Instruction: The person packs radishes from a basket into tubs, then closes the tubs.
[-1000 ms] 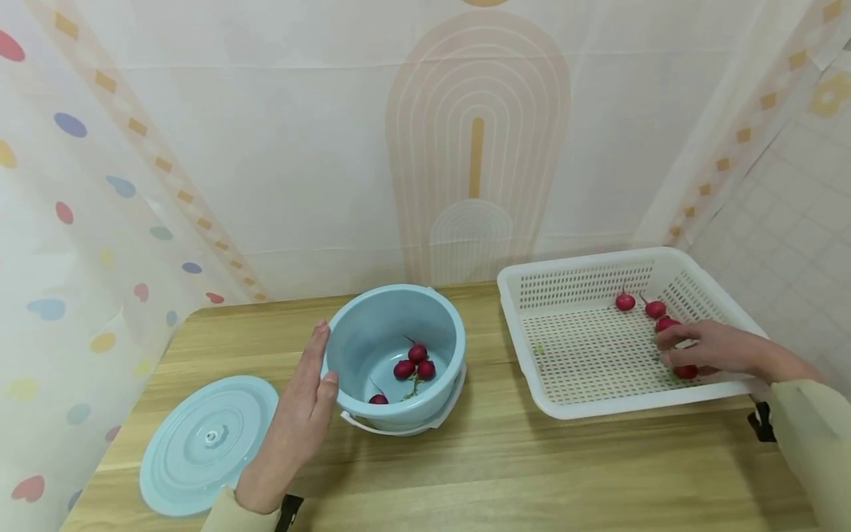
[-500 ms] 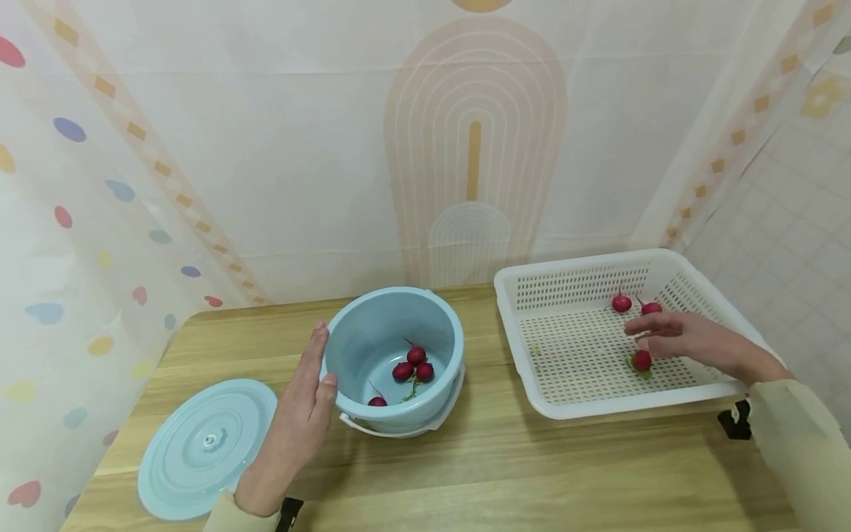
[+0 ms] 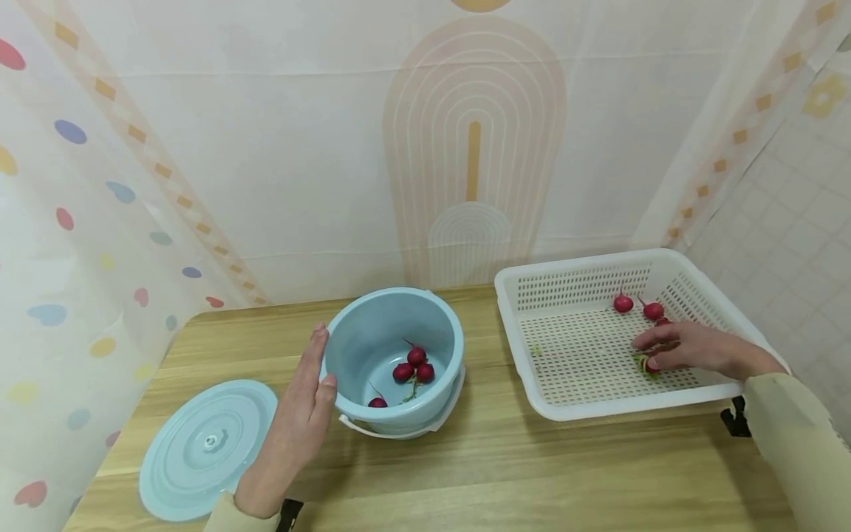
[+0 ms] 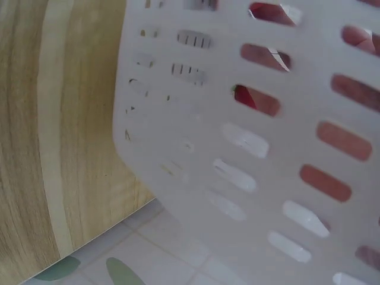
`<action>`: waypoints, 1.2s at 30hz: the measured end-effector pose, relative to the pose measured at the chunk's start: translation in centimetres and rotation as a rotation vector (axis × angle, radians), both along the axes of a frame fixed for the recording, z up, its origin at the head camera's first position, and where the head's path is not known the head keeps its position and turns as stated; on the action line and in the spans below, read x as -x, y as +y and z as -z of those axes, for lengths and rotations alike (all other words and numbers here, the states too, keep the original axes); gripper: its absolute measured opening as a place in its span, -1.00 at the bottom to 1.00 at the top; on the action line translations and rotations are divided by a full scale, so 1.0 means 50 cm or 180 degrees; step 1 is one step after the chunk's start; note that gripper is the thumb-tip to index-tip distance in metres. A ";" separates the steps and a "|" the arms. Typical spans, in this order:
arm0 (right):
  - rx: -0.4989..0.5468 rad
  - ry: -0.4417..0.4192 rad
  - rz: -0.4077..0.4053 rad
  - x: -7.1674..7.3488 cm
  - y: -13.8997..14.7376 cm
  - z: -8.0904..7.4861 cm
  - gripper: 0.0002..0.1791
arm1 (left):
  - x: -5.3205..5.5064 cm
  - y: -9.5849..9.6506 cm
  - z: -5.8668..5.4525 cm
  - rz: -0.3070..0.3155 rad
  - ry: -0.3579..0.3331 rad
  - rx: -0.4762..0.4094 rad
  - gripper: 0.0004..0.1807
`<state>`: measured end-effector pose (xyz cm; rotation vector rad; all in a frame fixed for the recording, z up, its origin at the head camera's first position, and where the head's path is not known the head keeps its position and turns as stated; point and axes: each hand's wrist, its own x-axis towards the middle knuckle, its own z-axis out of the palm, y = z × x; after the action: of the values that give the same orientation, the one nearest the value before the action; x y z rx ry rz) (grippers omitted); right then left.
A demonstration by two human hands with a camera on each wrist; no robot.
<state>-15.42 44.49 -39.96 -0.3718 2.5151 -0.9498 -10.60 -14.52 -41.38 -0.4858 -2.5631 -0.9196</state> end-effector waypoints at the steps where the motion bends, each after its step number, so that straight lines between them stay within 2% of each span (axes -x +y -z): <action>1: -0.0053 0.0007 0.0010 0.000 -0.001 0.000 -0.55 | 0.000 0.000 0.000 0.0000 -0.0003 0.0006 -0.28; 7: -0.0257 -0.0022 0.0053 0.000 -0.008 0.002 -0.63 | -0.002 0.000 -0.001 0.0003 -0.0006 -0.0007 -0.29; 14: -0.0169 0.0005 -0.0012 -0.002 -0.016 -0.004 -0.66 | -0.001 -0.002 0.001 0.0001 0.0016 -0.0021 -0.30; 18: -0.0043 0.0239 -0.0106 -0.007 -0.023 -0.012 -0.66 | -0.001 -0.001 0.002 0.0009 0.0036 -0.0026 -0.29; 21: 0.0031 0.0459 -0.0081 -0.016 -0.031 -0.021 -0.68 | -0.001 0.000 0.001 0.0022 0.0052 -0.0017 -0.29; 30: 0.0094 0.1072 0.0352 -0.056 -0.068 -0.044 -0.72 | -0.004 -0.001 -0.002 0.0043 0.0040 0.0001 -0.29; 36: 0.0262 0.1243 0.0476 -0.080 -0.092 -0.048 -0.73 | -0.004 0.001 -0.005 0.0067 0.0022 -0.0021 -0.29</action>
<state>-11.41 39.91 -37.57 -0.4348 2.8954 -1.1334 -10.41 -14.48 -41.11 -0.5143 -2.5525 -0.9317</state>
